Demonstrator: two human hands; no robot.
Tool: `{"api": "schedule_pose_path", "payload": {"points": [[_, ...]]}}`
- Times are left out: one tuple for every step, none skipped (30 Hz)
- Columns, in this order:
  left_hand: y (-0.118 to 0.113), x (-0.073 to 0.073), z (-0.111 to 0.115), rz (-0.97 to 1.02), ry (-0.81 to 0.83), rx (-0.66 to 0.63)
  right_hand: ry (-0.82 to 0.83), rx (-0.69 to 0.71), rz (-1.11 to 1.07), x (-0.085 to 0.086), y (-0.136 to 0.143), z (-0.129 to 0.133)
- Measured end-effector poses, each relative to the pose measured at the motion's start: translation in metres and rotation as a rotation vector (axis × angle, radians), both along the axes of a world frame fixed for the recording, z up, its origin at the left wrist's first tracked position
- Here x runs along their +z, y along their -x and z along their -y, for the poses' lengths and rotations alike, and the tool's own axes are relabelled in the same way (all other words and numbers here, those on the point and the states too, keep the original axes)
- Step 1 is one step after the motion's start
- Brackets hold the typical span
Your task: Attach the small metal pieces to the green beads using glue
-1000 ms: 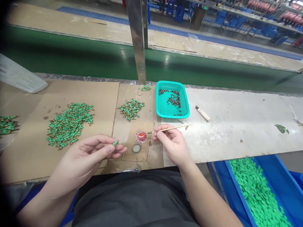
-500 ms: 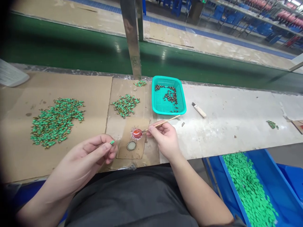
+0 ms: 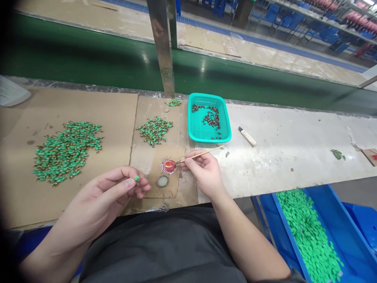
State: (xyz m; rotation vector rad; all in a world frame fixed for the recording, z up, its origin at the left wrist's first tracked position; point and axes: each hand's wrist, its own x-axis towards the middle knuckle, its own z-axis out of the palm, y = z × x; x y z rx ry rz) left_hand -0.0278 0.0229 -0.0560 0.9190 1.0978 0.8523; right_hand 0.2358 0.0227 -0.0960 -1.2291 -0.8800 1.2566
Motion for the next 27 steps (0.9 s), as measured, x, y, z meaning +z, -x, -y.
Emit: {"api": "schedule_pose_path", "payload": {"points": [[0.0,-0.001,0.0,0.0,-0.001,0.001,-0.002,0.001,-0.004,0.0,0.0,0.0],[-0.001,-0.001,0.0,0.003,-0.003,0.004,-0.005,0.001,-0.008,-0.001,0.0,0.0],[-0.001,-0.001,0.0,0.01,-0.005,0.01,-0.009,0.001,-0.011,-0.001,-0.001,0.0],[-0.002,-0.001,0.0,0.017,-0.009,0.014,-0.013,0.0,-0.014,-0.001,-0.001,0.0],[-0.003,0.0,0.0,0.023,-0.013,0.017,-0.017,-0.002,-0.017,-0.001,-0.001,-0.001],[-0.003,0.0,0.0,0.028,-0.014,0.021,-0.022,-0.004,-0.019,-0.001,-0.001,-0.001],[-0.004,0.001,0.0,0.034,-0.013,0.028,-0.028,-0.007,-0.021,-0.001,-0.001,-0.001],[-0.004,0.002,0.0,0.042,-0.01,0.035,-0.034,-0.011,-0.023,0.0,-0.001,-0.001],[-0.004,0.003,0.0,0.053,-0.005,0.039,-0.041,-0.014,-0.025,0.001,0.0,0.0],[-0.005,0.003,0.0,0.065,0.001,0.042,-0.051,-0.017,-0.027,0.002,0.0,0.0],[-0.005,0.004,0.0,0.077,0.007,0.043,-0.061,-0.021,-0.03,0.004,0.0,0.001],[-0.006,0.004,0.001,0.089,0.011,0.042,-0.073,-0.025,-0.032,0.007,0.001,0.002],[-0.007,0.004,0.001,0.099,0.014,0.041,-0.087,-0.028,-0.034,0.01,0.002,0.003],[-0.007,0.005,0.001,0.11,0.018,0.04,-0.1,-0.032,-0.036,0.013,0.002,0.005],[-0.009,0.005,0.002,0.121,0.022,0.041,-0.112,-0.035,-0.038,0.017,0.004,0.006],[-0.01,0.006,0.002,0.133,0.027,0.039,-0.126,-0.037,-0.042,0.022,0.005,0.008],[-0.011,0.007,0.003,0.148,0.033,0.037,-0.142,-0.039,-0.049,0.026,0.006,0.01],[-0.012,0.008,0.003,0.166,0.039,0.031,-0.162,-0.039,-0.058,0.031,0.008,0.013],[-0.013,0.008,0.004,0.189,0.043,0.021,-0.184,-0.036,-0.066,0.036,0.01,0.016],[-0.015,0.009,0.004,0.215,0.047,0.004,-0.207,-0.029,-0.07,0.041,0.012,0.019],[-0.016,0.01,0.004,0.249,0.052,-0.018,-0.228,-0.015,-0.071,0.047,0.014,0.022],[-0.017,0.01,0.005,0.289,0.06,-0.044,-0.247,0.005,-0.071,0.052,0.016,0.026],[-0.018,0.011,0.005,0.334,0.068,-0.072,-0.262,0.032,-0.072,0.057,0.017,0.029],[-0.018,0.011,0.006,0.38,0.078,-0.101,-0.274,0.06,-0.074,0.062,0.019,0.033],[-0.019,0.011,0.006,0.424,0.086,-0.127,-0.283,0.086,-0.078,0.067,0.021,0.036],[-0.019,0.011,0.007,0.463,0.091,-0.148,-0.291,0.105,-0.08,0.071,0.022,0.039],[-0.02,0.011,0.008,0.493,0.094,-0.164,-0.297,0.117,-0.075,0.075,0.023,0.041]]}}
